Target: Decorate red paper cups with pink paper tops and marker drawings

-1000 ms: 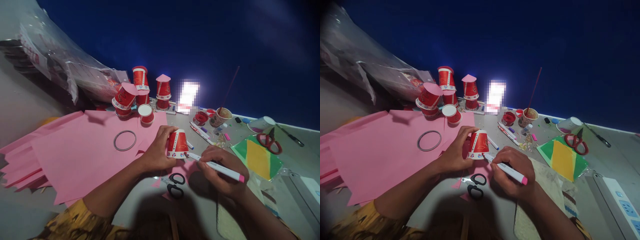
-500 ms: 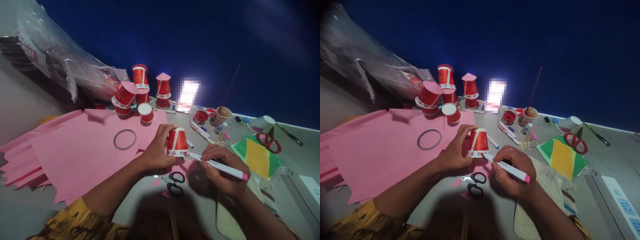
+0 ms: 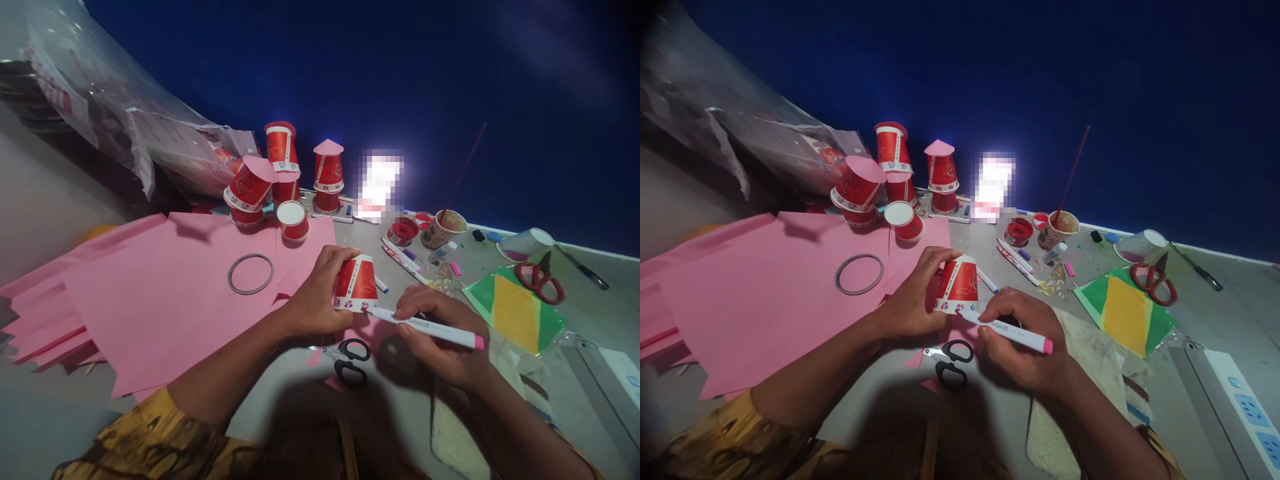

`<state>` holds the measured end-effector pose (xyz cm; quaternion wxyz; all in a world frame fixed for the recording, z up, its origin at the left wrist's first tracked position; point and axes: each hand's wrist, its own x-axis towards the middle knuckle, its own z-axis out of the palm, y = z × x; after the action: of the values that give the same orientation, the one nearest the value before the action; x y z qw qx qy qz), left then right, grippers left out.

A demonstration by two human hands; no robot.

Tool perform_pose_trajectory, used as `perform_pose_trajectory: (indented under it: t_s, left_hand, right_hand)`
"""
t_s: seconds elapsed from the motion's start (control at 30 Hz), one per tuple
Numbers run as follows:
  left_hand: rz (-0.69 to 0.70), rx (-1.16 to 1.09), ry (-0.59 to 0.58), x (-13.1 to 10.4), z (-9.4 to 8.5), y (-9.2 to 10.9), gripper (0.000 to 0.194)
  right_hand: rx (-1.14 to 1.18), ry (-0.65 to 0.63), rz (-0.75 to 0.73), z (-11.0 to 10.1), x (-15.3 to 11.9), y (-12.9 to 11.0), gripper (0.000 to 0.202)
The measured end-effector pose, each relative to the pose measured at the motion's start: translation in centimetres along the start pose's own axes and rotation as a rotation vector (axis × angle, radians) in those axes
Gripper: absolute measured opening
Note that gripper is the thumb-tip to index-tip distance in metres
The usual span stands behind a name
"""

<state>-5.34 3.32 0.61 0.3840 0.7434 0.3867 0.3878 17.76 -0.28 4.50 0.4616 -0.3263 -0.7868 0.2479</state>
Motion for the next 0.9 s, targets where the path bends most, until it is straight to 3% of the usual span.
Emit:
perform_pose_trajectory:
  t_s: [0.37,0.9]
  left_hand:
    - [0.004,0.013,-0.007,-0.08,0.08,0.07,0.089]
    - [0.013,-0.011,-0.02,-0.13,0.03,0.2,0.089]
  right_hand:
    - [-0.018,-0.023,-0.015,0.03,0.16,-0.03,0.015]
    - [0.14,0.029,0.12,-0.49,-0.29,0.84,0.014]
